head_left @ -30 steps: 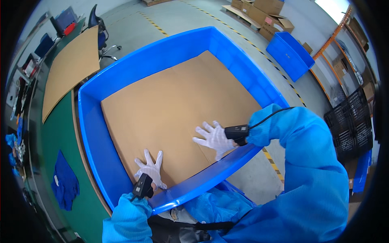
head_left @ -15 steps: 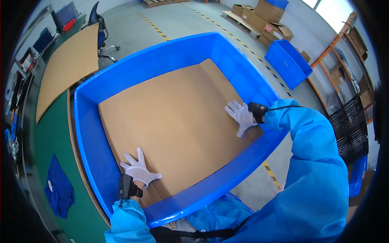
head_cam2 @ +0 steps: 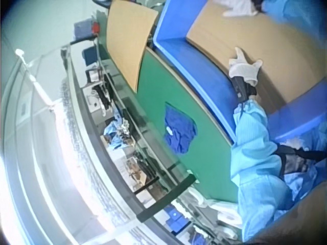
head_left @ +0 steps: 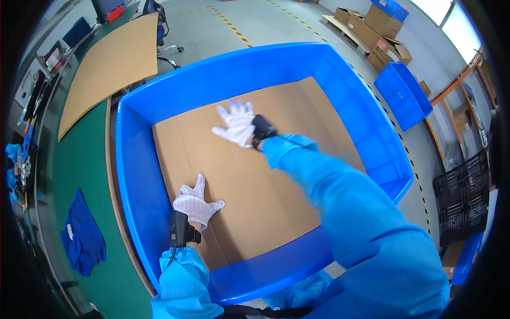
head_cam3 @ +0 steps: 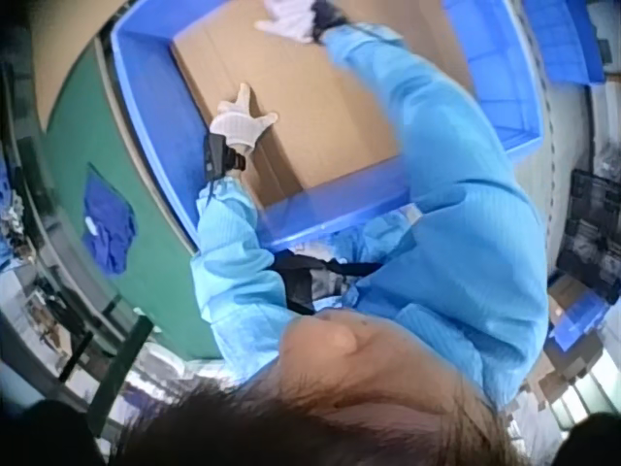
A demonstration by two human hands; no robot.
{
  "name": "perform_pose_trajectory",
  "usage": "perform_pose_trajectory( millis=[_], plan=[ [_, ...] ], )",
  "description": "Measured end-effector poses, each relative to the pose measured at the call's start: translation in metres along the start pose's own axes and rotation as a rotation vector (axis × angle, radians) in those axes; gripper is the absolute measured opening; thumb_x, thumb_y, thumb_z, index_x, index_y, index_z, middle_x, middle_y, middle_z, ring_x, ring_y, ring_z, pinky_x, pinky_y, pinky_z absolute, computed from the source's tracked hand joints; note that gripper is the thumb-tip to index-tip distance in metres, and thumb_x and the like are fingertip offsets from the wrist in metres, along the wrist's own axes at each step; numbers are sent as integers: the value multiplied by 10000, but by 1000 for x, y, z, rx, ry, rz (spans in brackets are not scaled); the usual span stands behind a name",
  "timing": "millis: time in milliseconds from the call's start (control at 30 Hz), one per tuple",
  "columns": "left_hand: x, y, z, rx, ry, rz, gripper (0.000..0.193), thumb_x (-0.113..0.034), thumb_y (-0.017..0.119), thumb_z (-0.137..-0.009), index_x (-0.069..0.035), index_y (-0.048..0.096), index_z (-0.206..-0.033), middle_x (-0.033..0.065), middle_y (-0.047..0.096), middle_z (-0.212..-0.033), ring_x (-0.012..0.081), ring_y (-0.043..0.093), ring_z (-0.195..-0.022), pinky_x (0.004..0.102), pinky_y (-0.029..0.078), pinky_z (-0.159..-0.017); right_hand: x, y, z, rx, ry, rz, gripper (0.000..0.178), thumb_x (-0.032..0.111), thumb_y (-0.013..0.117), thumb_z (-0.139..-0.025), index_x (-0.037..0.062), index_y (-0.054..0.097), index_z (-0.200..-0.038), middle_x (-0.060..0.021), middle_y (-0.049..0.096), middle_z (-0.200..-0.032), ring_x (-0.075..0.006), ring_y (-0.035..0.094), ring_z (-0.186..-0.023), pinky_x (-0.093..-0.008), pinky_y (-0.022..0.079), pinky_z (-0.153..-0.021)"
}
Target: Placing bubble-wrapped U-shaped plastic components into a large blue bin and inserting cardboard sheets as layer dividers.
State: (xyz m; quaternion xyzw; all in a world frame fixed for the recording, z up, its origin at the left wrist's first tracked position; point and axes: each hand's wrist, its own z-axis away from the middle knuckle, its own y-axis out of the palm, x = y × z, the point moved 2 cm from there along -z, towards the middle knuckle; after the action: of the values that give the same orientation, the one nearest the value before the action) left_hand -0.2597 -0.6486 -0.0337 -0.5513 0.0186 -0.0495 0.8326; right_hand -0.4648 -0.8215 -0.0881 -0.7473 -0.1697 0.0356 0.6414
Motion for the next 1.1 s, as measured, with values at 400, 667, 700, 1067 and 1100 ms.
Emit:
perform_pose_trajectory(
  millis=[400,667,700,1067,1100],
  plan=[
    [9,8,-3,41,-127,8,1086,-711,692,-648,-299,186,-1516,368,197,-1477,563,273,-1330,506,395,-1036,28,-3,-9,-21,-320,-178,656,496,461,-899,64,437,-1392,-195,415,-1442,-364,338,-1364,-511,222,-1132],
    [42,71,-16,301,-155,-20,1158,-664,700,-650,-222,97,-1533,308,199,-1509,493,346,-1325,510,351,-1069,-201,-78,174,-100,84,222,506,294,460,-942,-78,465,-1284,-265,499,-1311,-408,462,-1227,-483,340,-1062],
    [83,124,-20,343,-211,44,1160,-636,716,-641,-219,102,-1533,302,251,-1495,473,378,-1314,502,366,-1062,-191,-66,179,-69,45,261,515,288,450,-940,-78,437,-1302,-260,470,-1338,-417,437,-1241,-495,337,-1057],
    [-5,-63,264,-635,155,574,320,-284,586,-859,0,618,-1001,201,662,-931,373,656,-779,445,528,-643,131,8,231,-67,-808,-251,423,379,481,-913,92,490,-1223,-201,461,-1127,-368,465,-1034,-469,387,-880],
    [-9,-67,307,-810,170,676,325,-247,594,-868,5,596,-1073,199,659,-979,375,655,-796,446,528,-658,152,18,235,-144,-825,-400,356,362,491,-907,109,548,-1151,-178,521,-1015,-333,522,-936,-451,426,-809]
  ],
)
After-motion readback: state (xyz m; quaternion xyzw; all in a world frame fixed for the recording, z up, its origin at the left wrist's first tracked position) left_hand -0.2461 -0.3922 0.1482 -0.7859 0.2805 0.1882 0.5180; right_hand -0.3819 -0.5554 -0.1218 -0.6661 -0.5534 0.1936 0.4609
